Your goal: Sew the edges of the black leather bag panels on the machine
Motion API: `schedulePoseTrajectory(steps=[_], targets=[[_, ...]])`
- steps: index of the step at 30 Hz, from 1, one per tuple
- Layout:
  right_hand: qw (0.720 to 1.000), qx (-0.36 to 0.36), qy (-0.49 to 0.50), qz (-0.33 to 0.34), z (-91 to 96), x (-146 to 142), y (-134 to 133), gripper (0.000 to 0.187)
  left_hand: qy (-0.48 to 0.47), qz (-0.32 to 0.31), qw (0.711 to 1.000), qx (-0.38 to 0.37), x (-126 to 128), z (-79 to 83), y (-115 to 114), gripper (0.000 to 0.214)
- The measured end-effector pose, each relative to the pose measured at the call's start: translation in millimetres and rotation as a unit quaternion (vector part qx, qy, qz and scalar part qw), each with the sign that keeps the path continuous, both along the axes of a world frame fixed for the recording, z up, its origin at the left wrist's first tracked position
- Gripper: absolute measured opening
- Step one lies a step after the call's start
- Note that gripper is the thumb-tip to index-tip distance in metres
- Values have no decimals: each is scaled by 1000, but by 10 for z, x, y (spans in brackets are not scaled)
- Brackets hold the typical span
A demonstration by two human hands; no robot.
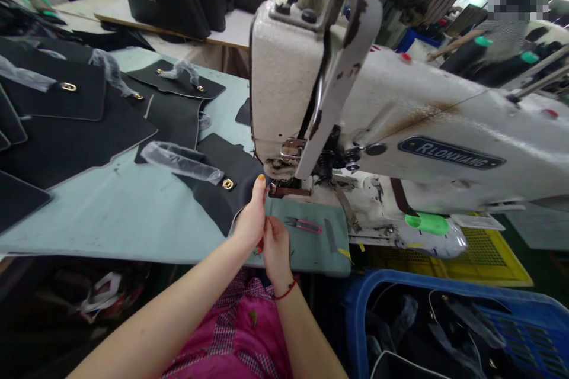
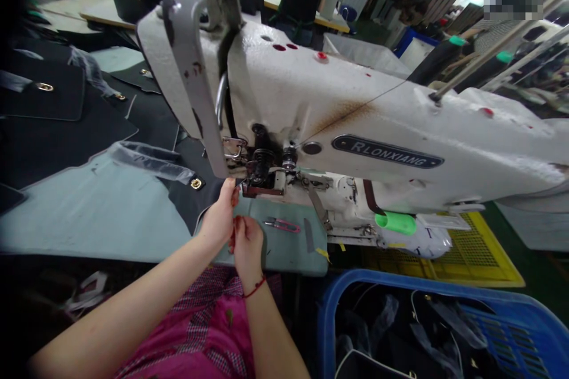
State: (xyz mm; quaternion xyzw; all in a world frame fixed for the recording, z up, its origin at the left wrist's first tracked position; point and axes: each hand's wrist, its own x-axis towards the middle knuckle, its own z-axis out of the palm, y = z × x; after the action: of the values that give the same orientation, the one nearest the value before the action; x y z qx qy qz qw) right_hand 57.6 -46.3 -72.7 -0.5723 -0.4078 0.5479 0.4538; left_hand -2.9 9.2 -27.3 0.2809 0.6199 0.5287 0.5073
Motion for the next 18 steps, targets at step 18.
schedulePoseTrajectory(steps=[18], targets=[[994, 88, -55, -21, 756, -113, 428, 50, 245, -70, 962, 97, -1216, -390, -1290, 45]])
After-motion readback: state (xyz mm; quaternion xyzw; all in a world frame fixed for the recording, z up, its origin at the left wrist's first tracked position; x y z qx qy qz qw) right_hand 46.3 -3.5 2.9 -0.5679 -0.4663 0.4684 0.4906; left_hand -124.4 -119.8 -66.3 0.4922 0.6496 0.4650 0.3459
